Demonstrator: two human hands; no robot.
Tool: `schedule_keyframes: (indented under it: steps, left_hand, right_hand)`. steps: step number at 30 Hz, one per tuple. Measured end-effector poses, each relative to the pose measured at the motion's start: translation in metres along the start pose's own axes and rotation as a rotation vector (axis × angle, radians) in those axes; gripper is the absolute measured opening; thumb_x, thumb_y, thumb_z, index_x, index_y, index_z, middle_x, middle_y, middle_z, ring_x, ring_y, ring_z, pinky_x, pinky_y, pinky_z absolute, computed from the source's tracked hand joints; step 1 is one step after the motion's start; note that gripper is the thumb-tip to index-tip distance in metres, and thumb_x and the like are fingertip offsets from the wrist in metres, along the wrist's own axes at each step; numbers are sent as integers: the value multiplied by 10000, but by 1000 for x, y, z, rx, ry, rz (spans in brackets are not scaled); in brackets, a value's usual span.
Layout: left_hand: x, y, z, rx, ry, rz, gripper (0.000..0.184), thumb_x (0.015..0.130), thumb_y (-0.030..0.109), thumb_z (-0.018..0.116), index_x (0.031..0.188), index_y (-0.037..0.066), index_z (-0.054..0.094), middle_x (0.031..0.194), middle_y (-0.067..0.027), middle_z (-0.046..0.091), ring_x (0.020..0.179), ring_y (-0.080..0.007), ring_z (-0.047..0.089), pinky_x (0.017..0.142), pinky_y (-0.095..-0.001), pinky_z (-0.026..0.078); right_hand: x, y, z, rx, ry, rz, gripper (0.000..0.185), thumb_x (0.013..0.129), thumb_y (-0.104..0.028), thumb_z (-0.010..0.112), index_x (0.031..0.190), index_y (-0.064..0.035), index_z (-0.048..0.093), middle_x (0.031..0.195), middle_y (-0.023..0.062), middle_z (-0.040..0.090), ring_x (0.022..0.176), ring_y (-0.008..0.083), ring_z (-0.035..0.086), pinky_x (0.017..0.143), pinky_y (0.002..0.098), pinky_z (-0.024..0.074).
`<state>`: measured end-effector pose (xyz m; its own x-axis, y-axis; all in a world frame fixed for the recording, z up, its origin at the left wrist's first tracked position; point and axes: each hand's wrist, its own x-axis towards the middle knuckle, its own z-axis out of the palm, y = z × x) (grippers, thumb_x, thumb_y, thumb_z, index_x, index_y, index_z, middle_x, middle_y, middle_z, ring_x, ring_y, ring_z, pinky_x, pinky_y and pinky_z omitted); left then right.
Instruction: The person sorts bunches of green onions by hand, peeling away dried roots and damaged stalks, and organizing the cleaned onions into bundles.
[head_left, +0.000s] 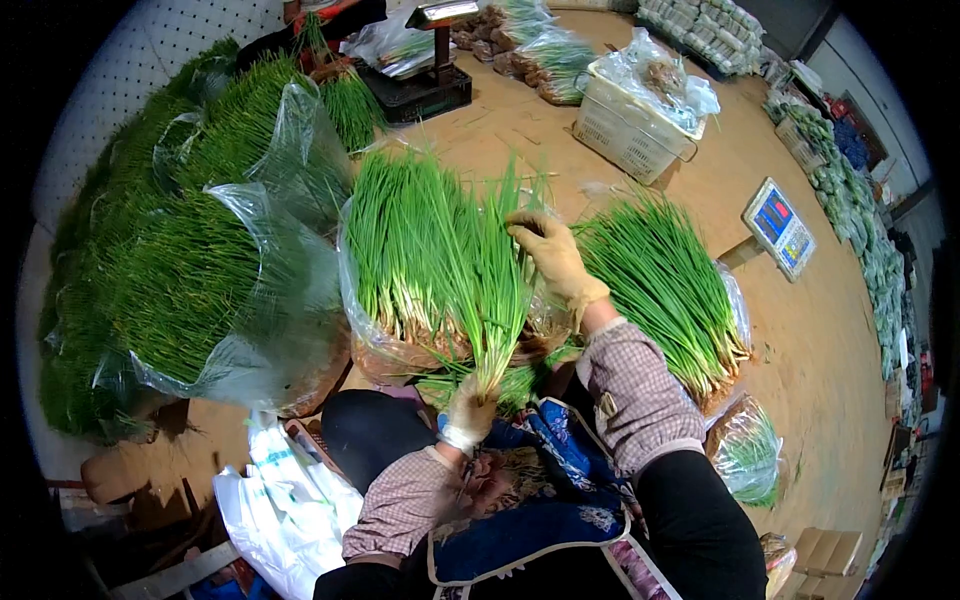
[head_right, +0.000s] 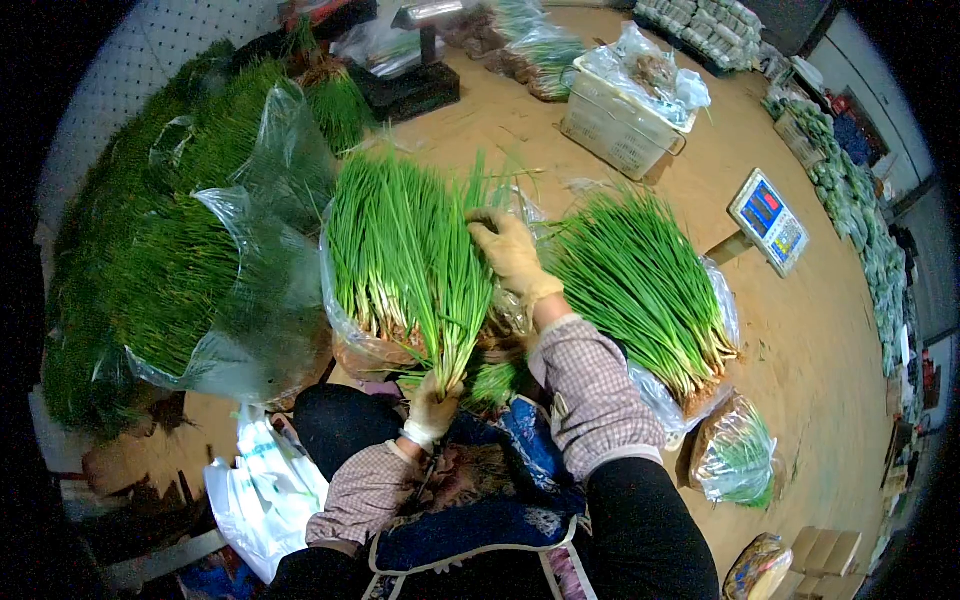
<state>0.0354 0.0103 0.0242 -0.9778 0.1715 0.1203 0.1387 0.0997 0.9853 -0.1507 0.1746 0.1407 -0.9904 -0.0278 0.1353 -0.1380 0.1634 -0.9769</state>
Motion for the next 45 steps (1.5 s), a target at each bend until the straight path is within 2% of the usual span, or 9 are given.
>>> schedule_keyframes:
  steps: [3, 18, 26, 29, 35, 39, 41, 43, 45]
  left_hand:
    - [3, 8, 1, 184, 77, 129, 219, 779, 67, 573, 997, 66, 552, 839, -163, 544, 777, -340, 546, 633, -362, 440]
    - [-3, -16, 5, 533, 42, 176, 192, 849, 194, 532, 977, 51, 523, 851, -77, 514, 797, -237, 522, 680, -337, 417]
    - [-2, -15, 0, 490, 58, 312, 393, 725, 40, 556, 1110, 48, 480, 901, -154, 570, 755, -366, 568, 617, -407, 468]
    - [0, -9, 1, 479, 102, 325, 213, 826, 179, 548, 980, 38, 510, 808, -146, 514, 714, -339, 529, 594, -401, 429]
    - [2, 11, -1, 511, 3, 176, 249, 837, 207, 538, 984, 11, 496, 800, -157, 497, 704, -340, 520, 594, -398, 426]
    - [1, -8, 6, 626, 14, 192, 278, 846, 226, 529, 1006, 3, 493, 845, -147, 534, 749, -302, 556, 646, -377, 437]
    - [3, -12, 10, -1178, 26, -364, 317, 846, 261, 533, 1017, -6, 513, 940, -134, 582, 807, -236, 580, 719, -350, 440]
    - [0, -25, 2, -861, -43, -249, 324, 851, 271, 527, 1016, -8, 529, 978, -127, 589, 825, -209, 579, 745, -338, 437]
    - [-2, -19, -4, -550, -117, -168, 307, 886, 264, 495, 978, -20, 569, 965, -122, 610, 798, -177, 574, 763, -305, 434]
  right_hand:
    - [17, -6, -5, -297, -54, 65, 267, 787, -153, 604, 971, 41, 618, 784, 61, 612, 719, 111, 547, 644, 238, 436]
    - [50, 23, -9, -168, -139, 480, 250, 747, -183, 654, 848, 44, 625, 671, 67, 621, 546, 142, 539, 497, 295, 420]
    - [52, 23, -8, -150, -116, 604, 216, 775, -118, 614, 889, 65, 603, 714, 90, 632, 576, 185, 563, 525, 303, 441]
    - [51, 30, -15, -812, -365, -170, 238, 776, -119, 620, 902, 80, 592, 743, 107, 632, 604, 179, 561, 534, 302, 443]
    - [51, 14, -5, -41, -121, 636, 286, 726, -112, 657, 952, 51, 593, 848, 173, 644, 723, 243, 625, 599, 337, 474]
    - [49, 16, -6, -393, -72, 378, 249, 763, -190, 633, 915, 4, 601, 753, 136, 600, 660, 241, 583, 589, 357, 449]
    - [51, 22, -9, -669, -37, 146, 254, 796, -242, 620, 868, 1, 596, 604, 83, 569, 532, 189, 545, 525, 333, 425]
    - [60, 27, -13, -1072, 213, -311, 222, 800, -220, 598, 887, -16, 585, 659, 115, 587, 612, 221, 586, 596, 345, 450]
    - [67, 3, -29, -993, 264, -193, 208, 793, -231, 588, 887, -46, 592, 788, 150, 599, 742, 297, 577, 665, 377, 450]
